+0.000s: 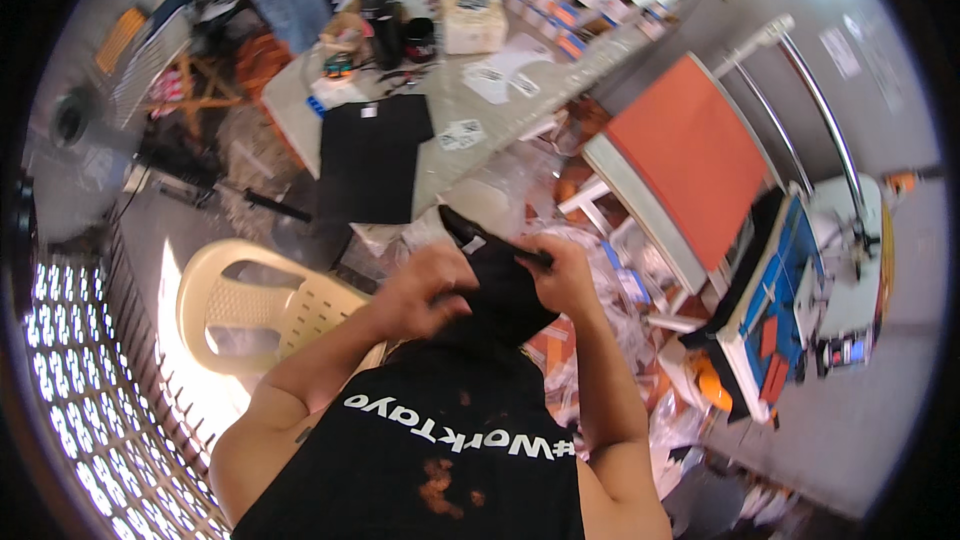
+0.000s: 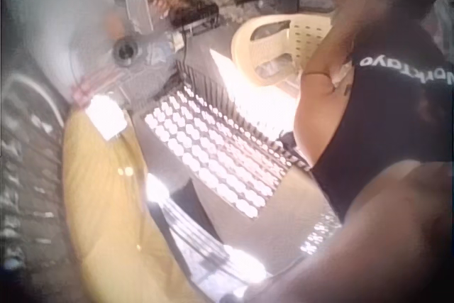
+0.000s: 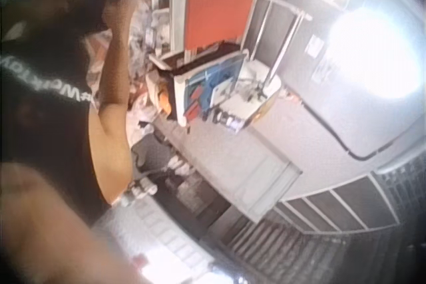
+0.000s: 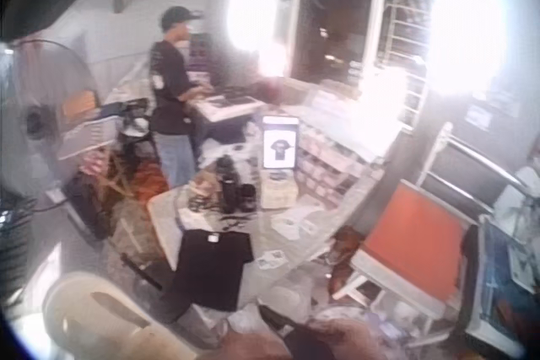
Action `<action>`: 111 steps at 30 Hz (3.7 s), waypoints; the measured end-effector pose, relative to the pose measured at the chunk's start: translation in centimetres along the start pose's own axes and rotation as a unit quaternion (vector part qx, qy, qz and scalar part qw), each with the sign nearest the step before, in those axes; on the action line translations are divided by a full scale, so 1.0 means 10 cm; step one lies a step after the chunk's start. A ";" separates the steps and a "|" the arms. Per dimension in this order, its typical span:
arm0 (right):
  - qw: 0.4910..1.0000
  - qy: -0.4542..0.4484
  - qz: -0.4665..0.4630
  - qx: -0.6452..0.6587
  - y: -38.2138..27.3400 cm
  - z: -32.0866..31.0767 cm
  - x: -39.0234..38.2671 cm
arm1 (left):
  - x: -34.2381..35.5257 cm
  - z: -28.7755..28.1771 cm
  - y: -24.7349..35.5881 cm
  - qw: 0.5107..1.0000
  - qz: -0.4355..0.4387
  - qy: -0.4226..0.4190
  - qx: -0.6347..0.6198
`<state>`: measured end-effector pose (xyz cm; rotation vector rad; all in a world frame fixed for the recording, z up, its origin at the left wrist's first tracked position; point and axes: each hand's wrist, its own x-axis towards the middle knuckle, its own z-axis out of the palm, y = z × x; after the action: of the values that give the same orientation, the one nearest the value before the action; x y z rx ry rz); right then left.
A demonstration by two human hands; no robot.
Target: The person aligns a black t-shirt on a heat press, places a graphic transfer on the back, trims the transfer with scissors, and then applies a label to the front of a different shirt using the same heat press machine.
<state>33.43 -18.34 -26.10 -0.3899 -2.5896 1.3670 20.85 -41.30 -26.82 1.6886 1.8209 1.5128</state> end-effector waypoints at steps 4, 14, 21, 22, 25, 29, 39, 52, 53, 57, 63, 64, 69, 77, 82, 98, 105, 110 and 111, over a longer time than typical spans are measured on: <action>0.982 0.103 0.056 0.146 -0.16 -0.16 -0.81 | 0.49 -0.11 -0.55 0.974 -0.136 -0.062 -0.171; 0.923 0.243 0.297 0.027 -0.46 -0.16 -2.75 | 0.93 1.71 0.21 0.886 0.315 -0.336 -0.063; 0.748 0.334 0.574 0.021 0.60 0.68 -3.99 | 0.60 2.85 0.49 0.844 0.320 -0.419 0.096; 0.687 0.481 0.521 0.157 0.80 0.76 -4.29 | 0.53 2.95 0.40 0.848 0.309 -0.411 0.126; 0.415 0.744 0.308 0.423 1.17 0.97 -5.24 | 0.41 3.05 0.24 0.832 0.305 -0.456 0.090; 0.214 0.840 0.155 0.474 1.80 1.02 -6.33 | 0.23 3.14 0.53 0.826 0.215 -0.518 0.061; 0.876 0.296 0.376 0.053 1.88 0.85 -4.99 | 0.02 3.39 0.98 0.847 0.075 -0.524 -0.048; 0.991 0.120 -0.055 0.015 1.22 -0.47 -2.97 | 0.84 2.38 1.54 0.872 0.136 -0.469 -0.020; 0.995 0.095 -0.037 0.009 1.31 -0.56 -2.90 | 0.94 2.34 1.50 0.885 0.131 -0.446 -0.012; 0.981 0.088 0.162 0.057 1.14 -1.21 -2.75 | 1.41 1.89 0.82 0.893 0.019 -0.384 0.232; 0.966 0.083 0.246 0.017 1.38 -1.38 -2.27 | 2.21 1.63 -0.43 0.957 0.048 -0.169 0.230; 0.964 0.072 0.253 -0.027 1.53 -1.33 -2.24 | 2.33 1.58 -0.59 0.962 0.043 -0.162 0.214; 0.845 0.339 0.367 -0.191 1.64 -1.55 -1.96 | 2.78 1.29 -1.25 0.977 -0.002 -0.151 0.153; 0.787 0.499 0.336 -0.140 1.98 -1.76 -1.82 | 3.35 1.16 -1.69 0.987 -0.080 -0.109 0.087; 0.752 0.509 0.410 0.090 1.94 -2.19 -1.83 | 3.47 0.96 -1.68 0.981 -0.141 -0.127 -0.026; 0.765 0.456 0.151 -0.430 2.81 -4.53 0.06 | 5.78 1.84 -2.44 0.968 0.121 0.013 0.218; 0.606 0.486 0.485 0.402 3.05 -2.71 -0.79 | 4.08 1.84 -3.13 0.715 -0.631 -0.158 -0.256; 0.608 0.541 0.266 0.516 3.63 -2.69 -1.03 | 4.14 2.07 -3.00 0.785 -0.461 0.057 -0.409; 0.622 0.558 0.280 0.472 3.59 -2.72 -1.12 | 4.23 2.04 -2.91 0.859 -0.414 0.032 -0.299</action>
<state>56.89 18.79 -41.18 -1.3164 -0.5780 1.5911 5.55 10.31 -39.27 0.4576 1.5278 1.4729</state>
